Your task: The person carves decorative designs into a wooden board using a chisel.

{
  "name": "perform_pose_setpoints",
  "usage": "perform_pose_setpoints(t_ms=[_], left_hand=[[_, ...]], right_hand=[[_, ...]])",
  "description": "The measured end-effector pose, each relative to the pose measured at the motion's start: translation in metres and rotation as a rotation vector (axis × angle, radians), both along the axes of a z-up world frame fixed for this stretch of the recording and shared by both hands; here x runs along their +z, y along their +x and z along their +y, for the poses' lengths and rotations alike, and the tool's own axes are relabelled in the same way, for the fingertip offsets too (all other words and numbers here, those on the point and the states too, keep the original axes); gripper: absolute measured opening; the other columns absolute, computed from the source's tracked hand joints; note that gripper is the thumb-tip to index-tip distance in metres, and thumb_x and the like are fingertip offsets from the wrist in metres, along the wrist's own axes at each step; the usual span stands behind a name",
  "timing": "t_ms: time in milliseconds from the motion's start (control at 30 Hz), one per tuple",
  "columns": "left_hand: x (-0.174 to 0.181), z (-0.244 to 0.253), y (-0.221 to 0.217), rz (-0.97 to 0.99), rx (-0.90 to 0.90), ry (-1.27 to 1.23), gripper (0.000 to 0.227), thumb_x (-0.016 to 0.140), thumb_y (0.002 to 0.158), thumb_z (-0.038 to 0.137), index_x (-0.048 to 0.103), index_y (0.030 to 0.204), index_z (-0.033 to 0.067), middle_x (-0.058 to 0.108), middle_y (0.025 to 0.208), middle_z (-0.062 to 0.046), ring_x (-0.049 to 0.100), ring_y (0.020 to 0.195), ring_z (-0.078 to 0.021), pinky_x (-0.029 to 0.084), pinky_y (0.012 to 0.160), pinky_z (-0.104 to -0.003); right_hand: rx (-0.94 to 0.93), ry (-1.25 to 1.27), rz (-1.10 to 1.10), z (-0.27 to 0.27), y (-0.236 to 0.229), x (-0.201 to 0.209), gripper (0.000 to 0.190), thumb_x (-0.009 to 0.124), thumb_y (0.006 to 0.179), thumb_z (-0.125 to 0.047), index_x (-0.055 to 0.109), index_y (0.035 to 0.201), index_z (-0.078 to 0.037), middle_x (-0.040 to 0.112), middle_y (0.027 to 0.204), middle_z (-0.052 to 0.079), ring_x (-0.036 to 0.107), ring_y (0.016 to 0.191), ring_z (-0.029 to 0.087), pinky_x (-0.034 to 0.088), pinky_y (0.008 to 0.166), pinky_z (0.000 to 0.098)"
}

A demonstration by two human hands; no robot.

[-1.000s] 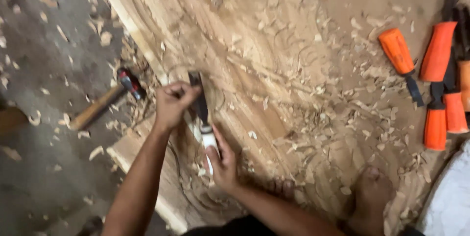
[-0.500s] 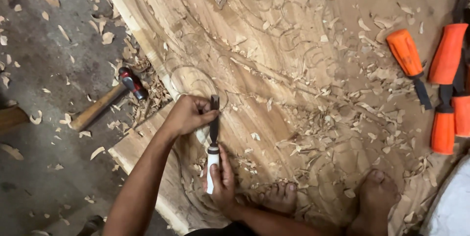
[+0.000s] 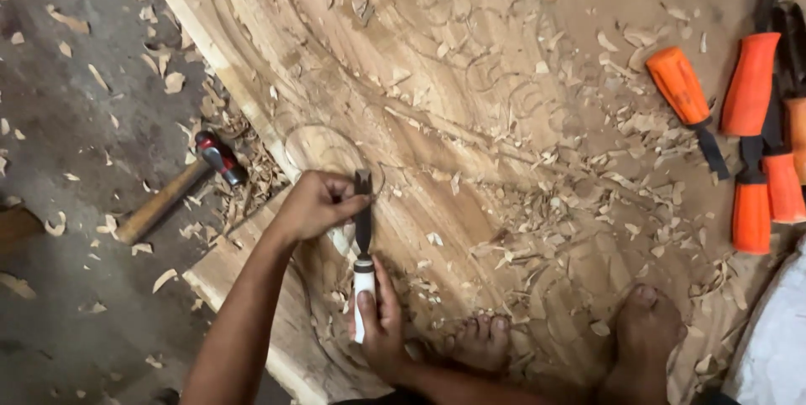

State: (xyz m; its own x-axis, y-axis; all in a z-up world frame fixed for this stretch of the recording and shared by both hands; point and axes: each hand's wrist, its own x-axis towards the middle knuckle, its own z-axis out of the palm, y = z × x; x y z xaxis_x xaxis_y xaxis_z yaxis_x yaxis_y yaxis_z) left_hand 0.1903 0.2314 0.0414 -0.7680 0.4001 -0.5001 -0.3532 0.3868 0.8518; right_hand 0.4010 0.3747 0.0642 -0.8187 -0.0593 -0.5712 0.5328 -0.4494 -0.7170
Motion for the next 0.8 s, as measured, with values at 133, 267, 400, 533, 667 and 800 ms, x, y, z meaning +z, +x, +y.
perform_pose_setpoints(t_ms=[133,267,400,533,667,800], left_hand=[[0.027,0.015,-0.001,-0.174,-0.047,-0.214,0.035,0.079,0.089,0.019,0.064,0.060,0.0055,0.064,0.053,-0.002,0.055,0.045,-0.0067,0.046,0.049,-0.025],[0.019,0.012,-0.004,-0.190,-0.023,-0.197,0.028,0.078,0.089,0.016,0.065,0.065,0.0081,0.060,0.054,0.001,0.048,0.046,-0.0064,0.036,0.045,-0.026],[0.012,0.011,0.004,-0.190,0.087,-0.065,0.034,0.078,0.092,0.015,0.062,0.065,0.0023,0.056,0.055,0.001,0.048,0.048,-0.0059,0.036,0.045,-0.025],[0.019,0.009,0.002,-0.165,0.425,-0.029,0.012,0.071,0.088,0.013,0.074,0.078,0.0096,0.068,0.060,0.004,0.058,0.046,-0.0069,0.048,0.045,-0.024],[0.006,0.000,0.002,-0.058,0.450,0.124,0.018,0.076,0.092,0.012,0.071,0.077,0.0047,0.065,0.064,0.002,0.054,0.053,-0.0051,0.045,0.050,-0.023],[0.024,0.014,0.005,-0.130,-0.025,-0.169,0.024,0.077,0.091,0.016,0.072,0.071,0.0048,0.066,0.057,0.001,0.055,0.048,-0.0063,0.043,0.047,-0.025]], right_hand=[[-0.032,-0.092,-0.130,0.002,0.013,0.001,0.060,0.048,0.107,-0.016,0.026,0.163,-0.010,0.059,0.079,0.005,0.052,0.057,0.009,0.045,0.050,0.0241],[-0.060,-0.141,-0.082,-0.002,0.004,-0.002,0.063,0.048,0.107,-0.015,0.022,0.164,-0.010,0.059,0.082,0.005,0.051,0.058,0.009,0.045,0.052,0.0238],[-0.054,-0.128,-0.096,0.000,-0.010,0.005,0.063,0.047,0.107,-0.016,0.021,0.164,-0.010,0.059,0.082,0.003,0.051,0.057,0.007,0.045,0.051,0.0232],[0.045,0.042,-0.027,0.007,-0.041,0.009,0.060,0.048,0.109,-0.017,0.030,0.165,-0.007,0.056,0.074,0.003,0.048,0.054,0.005,0.042,0.048,0.0219],[0.045,-0.003,0.060,0.005,-0.028,-0.003,0.062,0.050,0.107,-0.016,0.028,0.163,-0.007,0.060,0.082,0.002,0.049,0.056,0.005,0.043,0.050,0.0225],[-0.091,-0.166,-0.107,0.004,0.019,-0.011,0.061,0.050,0.105,-0.015,0.026,0.161,-0.009,0.062,0.091,0.002,0.052,0.063,0.007,0.044,0.055,0.0231]])
